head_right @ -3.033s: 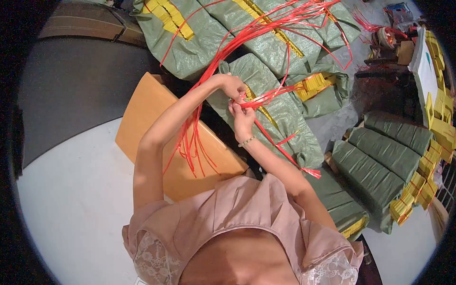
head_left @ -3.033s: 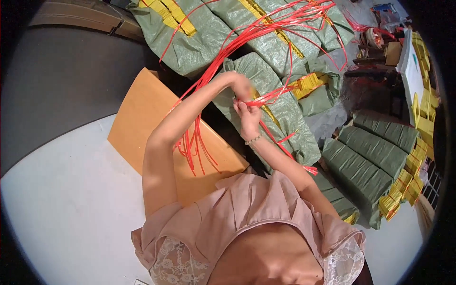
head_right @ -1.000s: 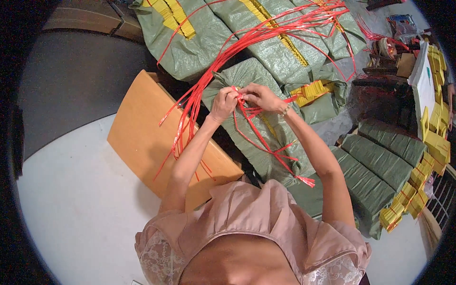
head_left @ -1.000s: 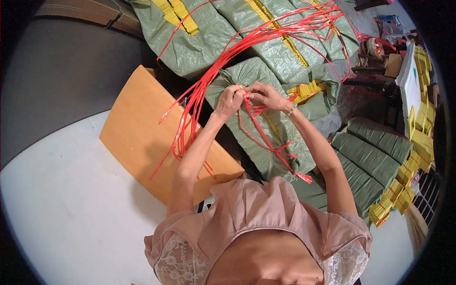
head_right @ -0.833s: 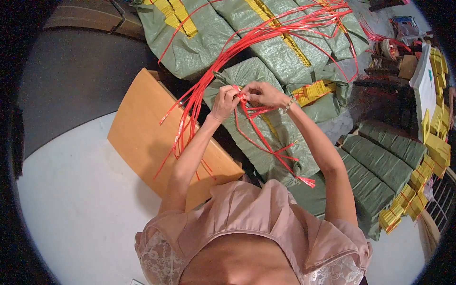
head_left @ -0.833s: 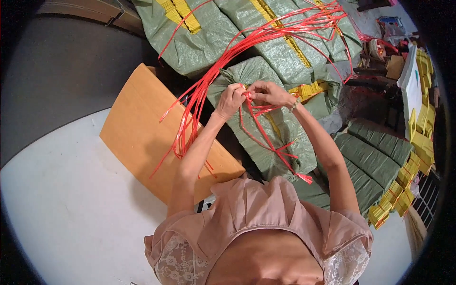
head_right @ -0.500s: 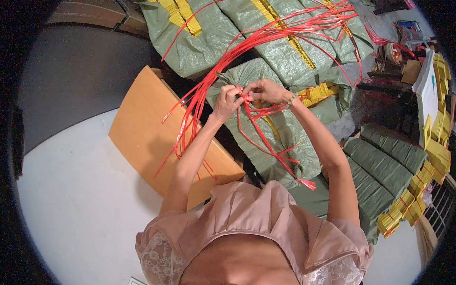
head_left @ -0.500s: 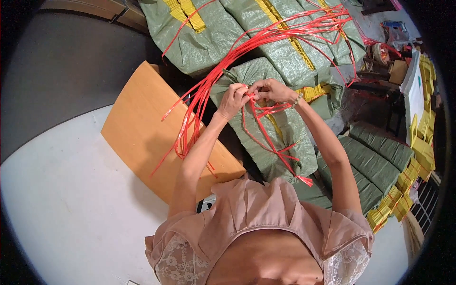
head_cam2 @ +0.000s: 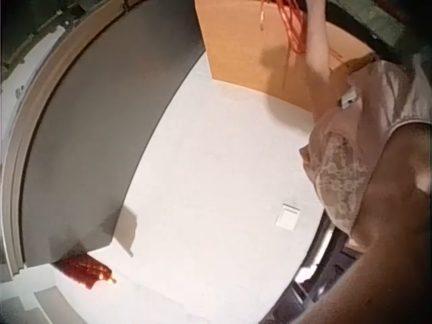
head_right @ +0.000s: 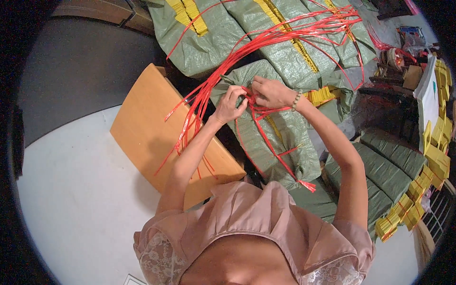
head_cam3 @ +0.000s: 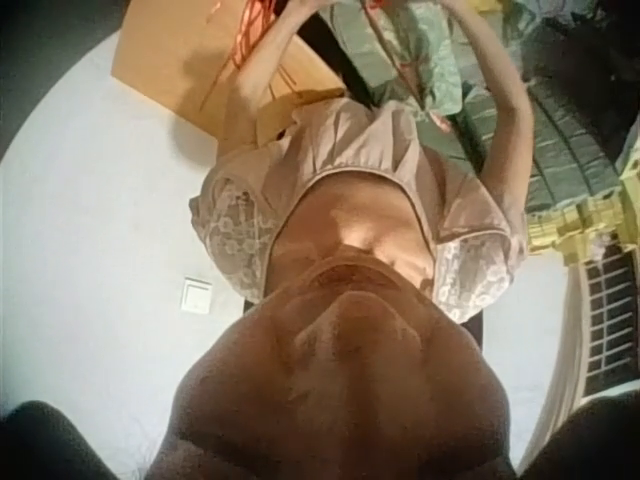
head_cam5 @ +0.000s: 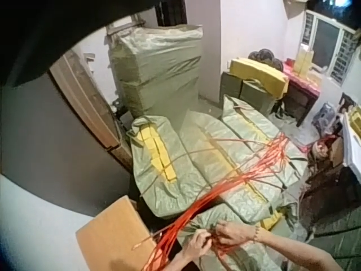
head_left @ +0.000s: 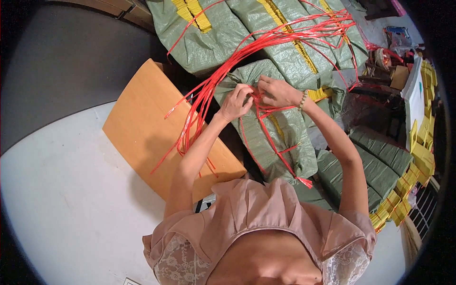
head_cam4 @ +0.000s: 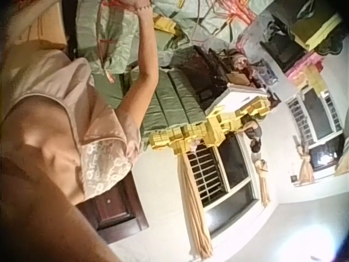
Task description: Tying red plastic strings to secure green woven bags and packing yellow paper items into bags.
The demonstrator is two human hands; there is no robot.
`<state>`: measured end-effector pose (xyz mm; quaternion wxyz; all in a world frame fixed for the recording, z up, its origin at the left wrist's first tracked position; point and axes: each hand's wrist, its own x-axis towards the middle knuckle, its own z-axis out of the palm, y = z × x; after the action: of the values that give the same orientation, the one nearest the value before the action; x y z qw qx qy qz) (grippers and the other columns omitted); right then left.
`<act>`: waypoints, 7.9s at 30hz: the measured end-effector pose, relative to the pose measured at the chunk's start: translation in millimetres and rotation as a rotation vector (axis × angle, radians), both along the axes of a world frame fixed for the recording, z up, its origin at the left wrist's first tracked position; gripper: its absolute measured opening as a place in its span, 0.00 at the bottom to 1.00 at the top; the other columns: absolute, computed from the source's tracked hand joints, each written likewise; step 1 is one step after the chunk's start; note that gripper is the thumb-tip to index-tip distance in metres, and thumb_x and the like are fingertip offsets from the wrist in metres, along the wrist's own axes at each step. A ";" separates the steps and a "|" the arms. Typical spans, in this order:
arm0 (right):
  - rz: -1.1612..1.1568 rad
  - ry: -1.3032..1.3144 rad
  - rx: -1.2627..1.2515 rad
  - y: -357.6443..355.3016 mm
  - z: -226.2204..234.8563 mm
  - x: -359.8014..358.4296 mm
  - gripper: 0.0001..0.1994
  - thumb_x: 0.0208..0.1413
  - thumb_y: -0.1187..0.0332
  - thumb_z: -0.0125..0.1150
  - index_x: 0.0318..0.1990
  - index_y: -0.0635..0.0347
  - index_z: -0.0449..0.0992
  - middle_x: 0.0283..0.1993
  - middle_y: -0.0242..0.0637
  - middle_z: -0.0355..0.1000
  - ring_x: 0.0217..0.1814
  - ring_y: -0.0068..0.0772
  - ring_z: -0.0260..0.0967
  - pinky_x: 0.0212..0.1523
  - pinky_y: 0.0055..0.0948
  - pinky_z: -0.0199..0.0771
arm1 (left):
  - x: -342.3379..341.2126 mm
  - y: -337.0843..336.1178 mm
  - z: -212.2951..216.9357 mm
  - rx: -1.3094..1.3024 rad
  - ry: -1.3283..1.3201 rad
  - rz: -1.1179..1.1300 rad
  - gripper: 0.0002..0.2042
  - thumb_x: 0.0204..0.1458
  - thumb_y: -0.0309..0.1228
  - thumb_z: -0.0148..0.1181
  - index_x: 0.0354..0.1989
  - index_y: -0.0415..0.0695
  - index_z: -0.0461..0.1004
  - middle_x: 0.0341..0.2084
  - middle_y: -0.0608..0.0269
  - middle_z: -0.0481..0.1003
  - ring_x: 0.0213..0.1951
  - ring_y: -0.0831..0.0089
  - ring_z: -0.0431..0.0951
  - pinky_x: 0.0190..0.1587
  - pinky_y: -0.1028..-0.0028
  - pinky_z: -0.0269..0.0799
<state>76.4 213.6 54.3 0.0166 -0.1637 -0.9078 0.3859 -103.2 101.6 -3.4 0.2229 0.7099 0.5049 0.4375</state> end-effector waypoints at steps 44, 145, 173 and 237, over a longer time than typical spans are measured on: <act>-0.736 0.231 -0.008 53.0 -59.5 -119.0 0.12 0.46 0.83 0.42 0.39 0.59 0.63 0.23 0.37 0.65 0.25 0.36 0.67 0.26 0.32 0.65 | -2.0 22.4 -8.3 -0.598 -0.232 0.525 0.10 0.47 0.33 0.61 0.30 0.38 0.74 0.17 0.60 0.73 0.19 0.76 0.70 0.25 0.72 0.65; -0.909 0.583 -1.333 7.9 -47.8 -101.5 0.14 0.62 0.58 0.42 0.25 0.52 0.65 0.16 0.18 0.51 0.14 0.11 0.44 0.16 0.17 0.43 | 1.6 32.4 17.0 -0.209 -0.560 0.574 0.18 0.56 0.36 0.49 0.50 0.37 0.67 0.43 0.58 0.70 0.43 0.70 0.70 0.46 0.70 0.64; -0.911 0.429 -1.334 43.9 -52.1 -116.2 0.16 0.64 0.57 0.37 0.35 0.58 0.66 0.17 0.25 0.56 0.17 0.18 0.52 0.20 0.20 0.56 | 2.9 19.3 -2.9 -0.250 0.008 0.583 0.11 0.40 0.35 0.63 0.30 0.44 0.74 0.32 0.66 0.71 0.41 0.65 0.66 0.46 0.64 0.56; -0.571 0.139 -0.301 22.1 -7.8 -144.3 0.28 0.59 0.49 0.42 0.20 0.68 0.67 0.13 0.42 0.59 0.17 0.34 0.56 0.24 0.35 0.61 | -15.7 28.8 15.4 -0.432 -0.289 0.587 0.09 0.38 0.32 0.64 0.22 0.38 0.76 0.24 0.56 0.77 0.29 0.61 0.75 0.36 0.66 0.66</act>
<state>-67.9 235.7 46.5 0.1616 -0.3853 -0.7549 0.5056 -118.9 130.3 12.0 0.3016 0.4031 0.7303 0.4618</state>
